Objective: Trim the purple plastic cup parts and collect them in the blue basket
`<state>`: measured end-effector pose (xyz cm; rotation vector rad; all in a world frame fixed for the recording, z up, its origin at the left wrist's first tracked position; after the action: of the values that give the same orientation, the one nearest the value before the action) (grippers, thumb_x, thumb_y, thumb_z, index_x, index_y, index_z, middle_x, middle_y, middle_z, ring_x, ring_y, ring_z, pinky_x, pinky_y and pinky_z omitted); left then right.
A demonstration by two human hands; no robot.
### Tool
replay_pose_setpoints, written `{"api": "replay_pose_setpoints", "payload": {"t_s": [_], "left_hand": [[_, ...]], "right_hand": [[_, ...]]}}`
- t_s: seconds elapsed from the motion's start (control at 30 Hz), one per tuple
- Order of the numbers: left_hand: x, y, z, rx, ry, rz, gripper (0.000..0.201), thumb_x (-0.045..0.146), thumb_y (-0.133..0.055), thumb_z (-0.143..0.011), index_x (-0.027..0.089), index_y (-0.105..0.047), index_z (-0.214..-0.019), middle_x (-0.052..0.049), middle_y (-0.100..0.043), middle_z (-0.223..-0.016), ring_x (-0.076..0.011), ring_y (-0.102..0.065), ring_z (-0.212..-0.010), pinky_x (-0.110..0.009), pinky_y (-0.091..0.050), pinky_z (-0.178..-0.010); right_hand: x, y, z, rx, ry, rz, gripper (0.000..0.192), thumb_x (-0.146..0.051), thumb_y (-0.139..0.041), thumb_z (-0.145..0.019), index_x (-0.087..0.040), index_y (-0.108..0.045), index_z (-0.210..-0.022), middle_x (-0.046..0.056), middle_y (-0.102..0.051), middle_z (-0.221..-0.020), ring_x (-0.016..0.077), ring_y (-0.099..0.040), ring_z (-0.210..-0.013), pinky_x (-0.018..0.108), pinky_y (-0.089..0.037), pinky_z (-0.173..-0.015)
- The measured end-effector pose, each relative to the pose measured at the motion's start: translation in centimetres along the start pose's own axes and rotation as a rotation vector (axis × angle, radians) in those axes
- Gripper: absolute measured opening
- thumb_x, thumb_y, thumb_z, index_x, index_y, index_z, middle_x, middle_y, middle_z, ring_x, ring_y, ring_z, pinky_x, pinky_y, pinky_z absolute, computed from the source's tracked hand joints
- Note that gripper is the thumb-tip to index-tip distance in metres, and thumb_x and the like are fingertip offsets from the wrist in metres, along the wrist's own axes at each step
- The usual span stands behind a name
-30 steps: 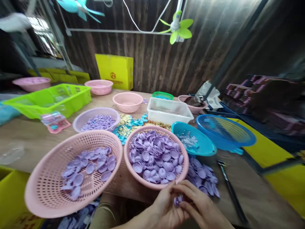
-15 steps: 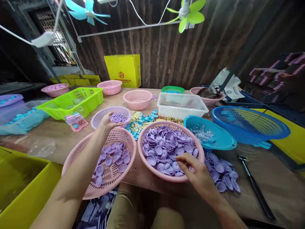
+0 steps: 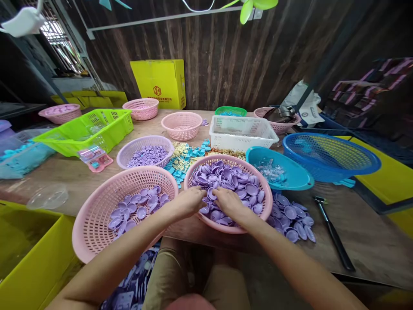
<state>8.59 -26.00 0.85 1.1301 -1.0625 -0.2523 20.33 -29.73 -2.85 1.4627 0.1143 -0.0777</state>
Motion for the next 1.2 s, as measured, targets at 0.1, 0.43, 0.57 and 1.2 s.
{"api": "replay_pose_setpoints", "payload": {"t_s": [0.1,0.43,0.57,1.2], "left_hand": [[0.5,0.0,1.4,0.006,0.007,-0.020,0.013,0.016,-0.052,-0.073,0.014,-0.060,-0.083,-0.009,-0.057,-0.086,-0.0237,-0.054,-0.085,-0.037,-0.040,-0.083],[0.0,-4.3,2.0,0.215,0.434,1.490,0.036,0.034,-0.051,-0.080,0.015,-0.046,-0.111,-0.003,-0.055,-0.082,-0.0114,-0.056,-0.065,-0.029,-0.049,-0.067],[0.0,-4.6,1.3,0.215,0.468,1.676,0.016,0.014,-0.051,-0.077,0.012,-0.051,-0.093,-0.001,-0.054,-0.066,-0.0086,-0.055,-0.055,-0.020,-0.048,-0.053],[-2.8,-2.8,1.0,0.229,0.488,1.507,0.025,0.000,-0.043,-0.055,0.010,-0.055,-0.075,0.000,-0.056,-0.057,-0.0084,-0.052,-0.044,-0.016,-0.038,-0.037]], "right_hand": [[0.0,-0.1,-0.9,-0.025,0.017,0.018,0.020,-0.011,-0.043,-0.080,-0.017,-0.061,-0.086,0.009,-0.064,-0.088,0.0195,-0.059,-0.082,0.026,-0.039,-0.066],[-0.7,3.2,3.0,0.261,0.353,-0.434,0.017,-0.015,-0.041,-0.083,-0.017,-0.058,-0.077,0.003,-0.058,-0.076,0.0134,-0.054,-0.073,0.023,-0.040,-0.066],[-0.2,3.5,2.5,0.280,0.349,-0.459,0.018,-0.017,-0.041,-0.085,-0.018,-0.058,-0.083,0.004,-0.060,-0.081,0.0137,-0.055,-0.077,0.023,-0.041,-0.070],[1.6,1.4,-2.3,0.011,-0.018,0.078,0.018,-0.011,-0.044,-0.078,-0.016,-0.061,-0.080,0.008,-0.060,-0.094,0.0183,-0.057,-0.086,0.024,-0.038,-0.065]]}}
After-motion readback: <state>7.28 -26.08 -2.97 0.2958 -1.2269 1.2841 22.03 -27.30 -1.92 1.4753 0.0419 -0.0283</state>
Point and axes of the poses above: each hand's wrist, its own z-axis away from the middle knuckle, its own y-axis out of the back of the hand, x = y × z, the point moved 4 cm from there along -z, towards the middle knuckle
